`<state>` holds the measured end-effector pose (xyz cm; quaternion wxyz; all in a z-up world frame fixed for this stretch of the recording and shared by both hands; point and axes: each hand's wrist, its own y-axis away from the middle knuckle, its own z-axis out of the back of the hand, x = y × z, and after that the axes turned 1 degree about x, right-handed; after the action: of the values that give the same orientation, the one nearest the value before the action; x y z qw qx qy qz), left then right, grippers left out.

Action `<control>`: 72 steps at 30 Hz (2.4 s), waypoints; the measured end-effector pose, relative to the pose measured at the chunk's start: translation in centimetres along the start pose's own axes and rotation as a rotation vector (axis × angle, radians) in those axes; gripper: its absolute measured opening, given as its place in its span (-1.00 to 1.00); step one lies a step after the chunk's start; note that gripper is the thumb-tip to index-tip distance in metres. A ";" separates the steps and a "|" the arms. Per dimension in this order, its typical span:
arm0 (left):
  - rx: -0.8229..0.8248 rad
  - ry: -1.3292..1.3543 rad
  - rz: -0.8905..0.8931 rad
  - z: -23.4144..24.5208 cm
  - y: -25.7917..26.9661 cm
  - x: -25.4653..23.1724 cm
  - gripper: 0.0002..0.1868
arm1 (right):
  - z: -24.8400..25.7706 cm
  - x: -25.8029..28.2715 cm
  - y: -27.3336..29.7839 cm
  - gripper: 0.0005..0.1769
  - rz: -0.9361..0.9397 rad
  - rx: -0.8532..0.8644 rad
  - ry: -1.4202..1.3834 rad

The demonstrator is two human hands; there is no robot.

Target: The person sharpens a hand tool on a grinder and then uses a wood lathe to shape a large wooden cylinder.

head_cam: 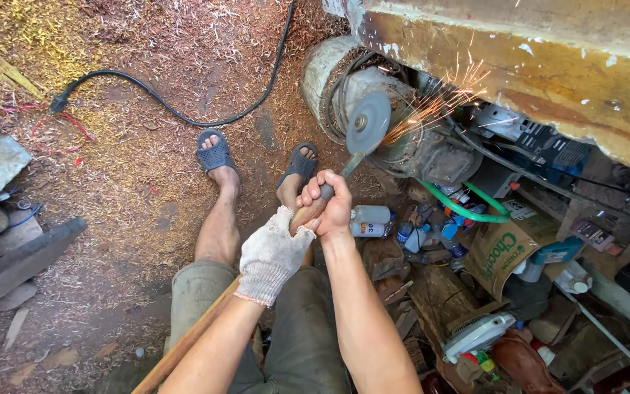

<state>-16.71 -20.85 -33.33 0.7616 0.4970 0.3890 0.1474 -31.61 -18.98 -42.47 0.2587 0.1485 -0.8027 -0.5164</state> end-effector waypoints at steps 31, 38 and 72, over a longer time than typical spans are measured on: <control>0.032 -0.024 0.054 0.2 -0.5 -0.3 -0.48 | 0.3 -0.1 -0.7 -0.74 -0.034 -0.005 -0.014; -0.027 -0.010 0.012 -0.5 -0.4 0.1 -0.49 | 0.1 0.0 -0.4 -0.74 -0.032 0.003 -0.005; 0.923 1.251 -0.088 5.5 5.2 15.4 -0.49 | -13.3 -4.4 16.6 -0.61 0.555 0.397 1.030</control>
<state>-1.73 -12.55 -34.58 0.1219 0.5724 0.7875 0.1932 -19.97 -19.75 -24.18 0.7053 0.2098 -0.6641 -0.1323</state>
